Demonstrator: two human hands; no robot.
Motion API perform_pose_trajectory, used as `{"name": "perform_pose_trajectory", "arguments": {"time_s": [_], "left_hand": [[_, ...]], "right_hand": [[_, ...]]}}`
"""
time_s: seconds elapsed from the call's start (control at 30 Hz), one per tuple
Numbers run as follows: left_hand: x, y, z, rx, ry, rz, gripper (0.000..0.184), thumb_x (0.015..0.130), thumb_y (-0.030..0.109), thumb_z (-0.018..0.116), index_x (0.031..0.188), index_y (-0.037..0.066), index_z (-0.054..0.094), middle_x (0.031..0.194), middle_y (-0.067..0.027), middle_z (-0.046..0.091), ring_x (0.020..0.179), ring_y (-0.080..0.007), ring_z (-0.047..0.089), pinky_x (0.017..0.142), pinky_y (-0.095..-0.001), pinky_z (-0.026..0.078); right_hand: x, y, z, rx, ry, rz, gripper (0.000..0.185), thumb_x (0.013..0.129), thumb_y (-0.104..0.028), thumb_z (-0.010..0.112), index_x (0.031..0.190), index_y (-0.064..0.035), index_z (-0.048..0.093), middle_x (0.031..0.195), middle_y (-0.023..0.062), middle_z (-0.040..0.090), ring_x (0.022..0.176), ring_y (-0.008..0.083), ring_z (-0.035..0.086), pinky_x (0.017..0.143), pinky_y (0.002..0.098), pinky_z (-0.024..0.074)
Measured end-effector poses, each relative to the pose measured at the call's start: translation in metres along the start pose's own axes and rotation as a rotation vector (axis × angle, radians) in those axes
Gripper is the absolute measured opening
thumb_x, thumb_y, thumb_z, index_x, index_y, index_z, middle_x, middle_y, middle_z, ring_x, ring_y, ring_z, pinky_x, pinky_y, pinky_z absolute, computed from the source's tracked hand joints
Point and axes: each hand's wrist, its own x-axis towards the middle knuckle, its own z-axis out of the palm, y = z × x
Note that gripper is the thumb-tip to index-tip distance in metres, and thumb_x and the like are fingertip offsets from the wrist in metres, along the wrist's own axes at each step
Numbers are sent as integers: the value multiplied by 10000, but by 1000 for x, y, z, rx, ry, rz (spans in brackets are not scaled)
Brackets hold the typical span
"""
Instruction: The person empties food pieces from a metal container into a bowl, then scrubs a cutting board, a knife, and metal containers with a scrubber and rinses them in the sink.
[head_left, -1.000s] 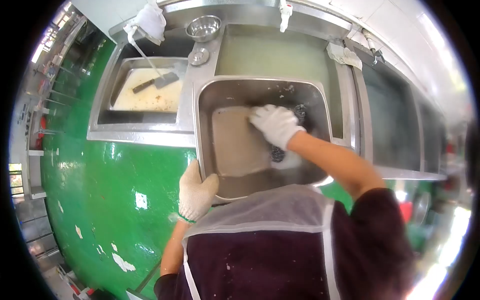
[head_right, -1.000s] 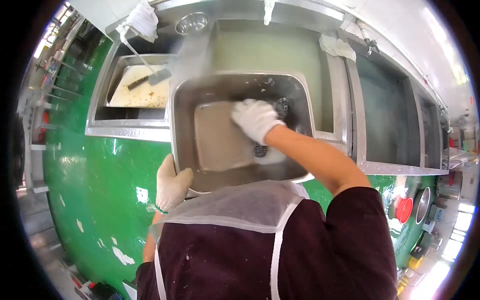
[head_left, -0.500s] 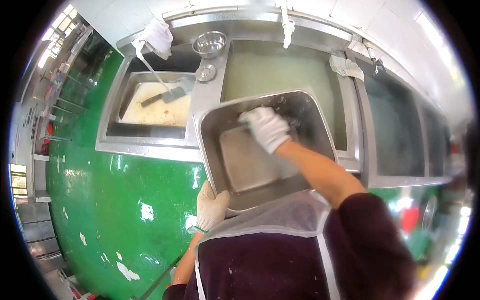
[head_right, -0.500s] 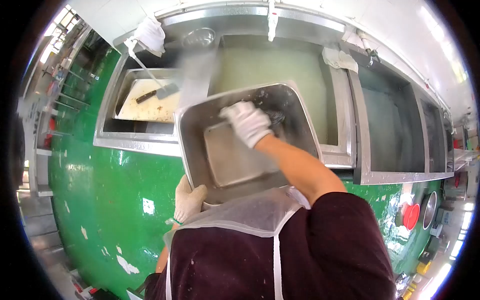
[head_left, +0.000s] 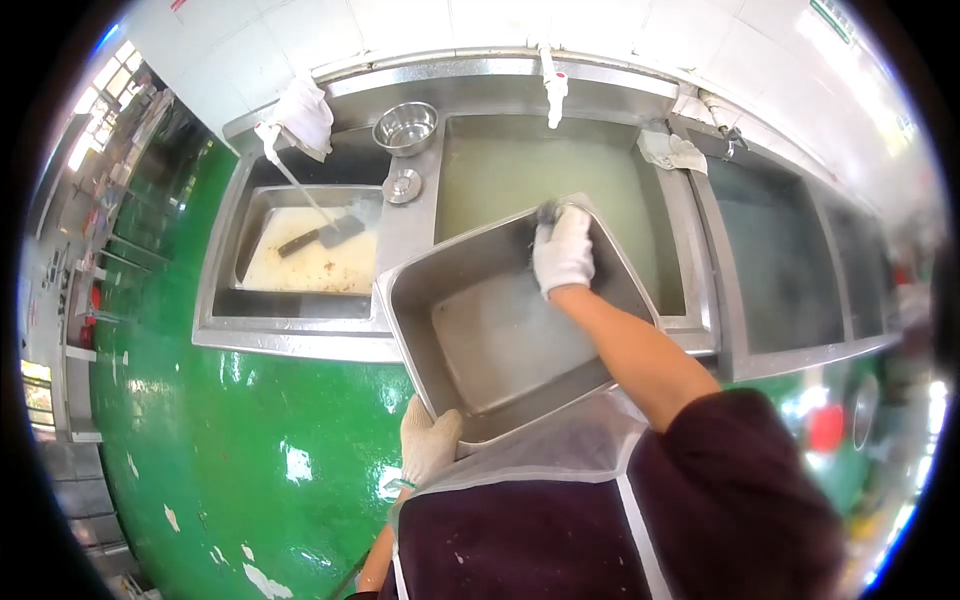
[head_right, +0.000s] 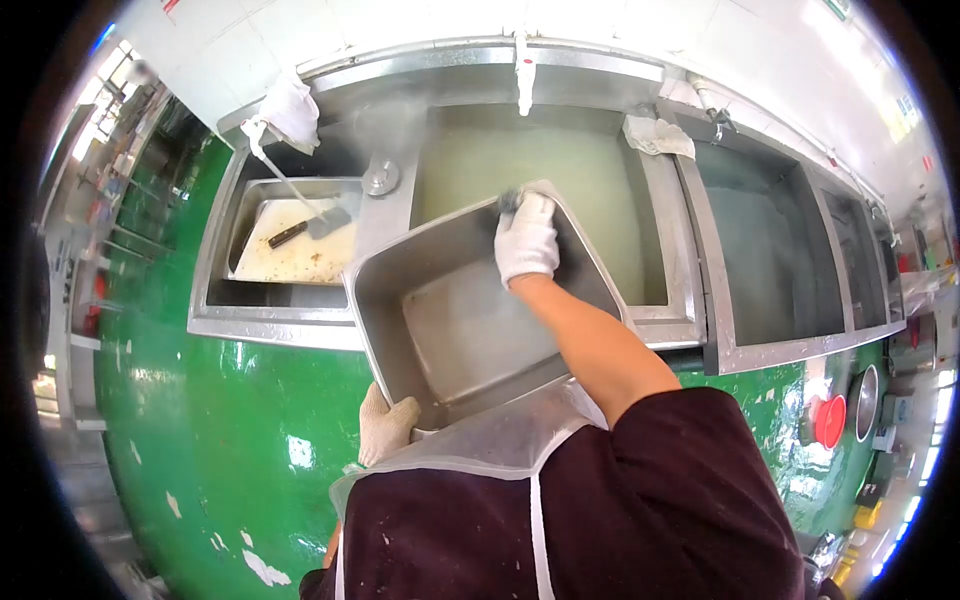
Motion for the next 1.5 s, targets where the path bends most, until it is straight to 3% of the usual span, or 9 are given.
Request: {"name": "perform_pose_trajectory", "arguments": {"time_s": [0.23,0.4,0.53,0.63,0.7,0.77,0.8,0.97,1.5], "left_hand": [[4,-12,4,-126,-11,16,334,778,35,521,1098,-36,585,955,-107,637,879,-186,589,788,-336,502],[-4,-16,3,-149,14,-20,340,786,52,526,1110,-37,581,982,-131,649,892,-200,596,824,-348,495],[-4,-24,1,-42,43,96,328,788,72,539,1095,-35,588,978,-159,662,882,-232,604,843,-366,487],[-2,-26,-6,61,129,166,266,797,76,547,1038,-16,615,916,-161,659,859,-242,607,827,-381,485],[-7,-7,-16,142,136,253,231,807,63,547,1015,-10,618,893,-152,655,805,-227,606,775,-376,491],[-14,7,-22,186,134,327,189,814,37,556,989,-4,615,870,-140,648,736,-197,595,701,-363,491],[-15,12,-26,194,130,377,166,815,19,564,973,-2,610,859,-132,642,694,-174,585,652,-352,488],[-20,38,-21,801,77,863,138,790,8,655,915,9,595,725,-165,563,656,-389,588,597,-425,487],[92,29,28,859,270,826,115,786,64,671,880,37,610,748,-113,590,707,-291,598,640,-425,471]], "right_hand": [[-12,11,23,-520,-611,-481,305,908,-249,613,1176,-114,560,1231,185,583,1109,383,619,921,480,512],[0,17,22,149,-251,293,270,898,-179,598,1138,-54,586,1122,208,661,1040,410,641,896,467,516],[-22,3,34,4,-239,161,275,899,-153,589,1164,-81,600,1107,193,673,1026,374,656,901,446,519],[-57,-42,9,-446,-693,-661,266,880,-203,616,1139,-235,669,1211,56,620,1127,304,606,950,405,508],[-48,-41,-1,-641,-345,-1330,200,815,-179,622,990,-255,679,1082,-6,623,1016,207,621,895,415,542],[-23,-53,-33,-795,-191,-1110,156,815,-178,608,953,-203,677,1010,-12,630,932,213,639,682,395,558],[3,-50,-55,-730,-32,-1531,149,809,-174,617,944,-165,680,987,22,631,824,231,639,594,388,527],[13,17,-39,-990,-306,-888,239,825,-132,594,1050,-73,647,1009,91,627,898,262,625,658,388,544],[34,30,-4,29,-646,-306,337,868,-125,592,1171,-203,719,1178,87,695,1081,291,654,963,368,507]]}}
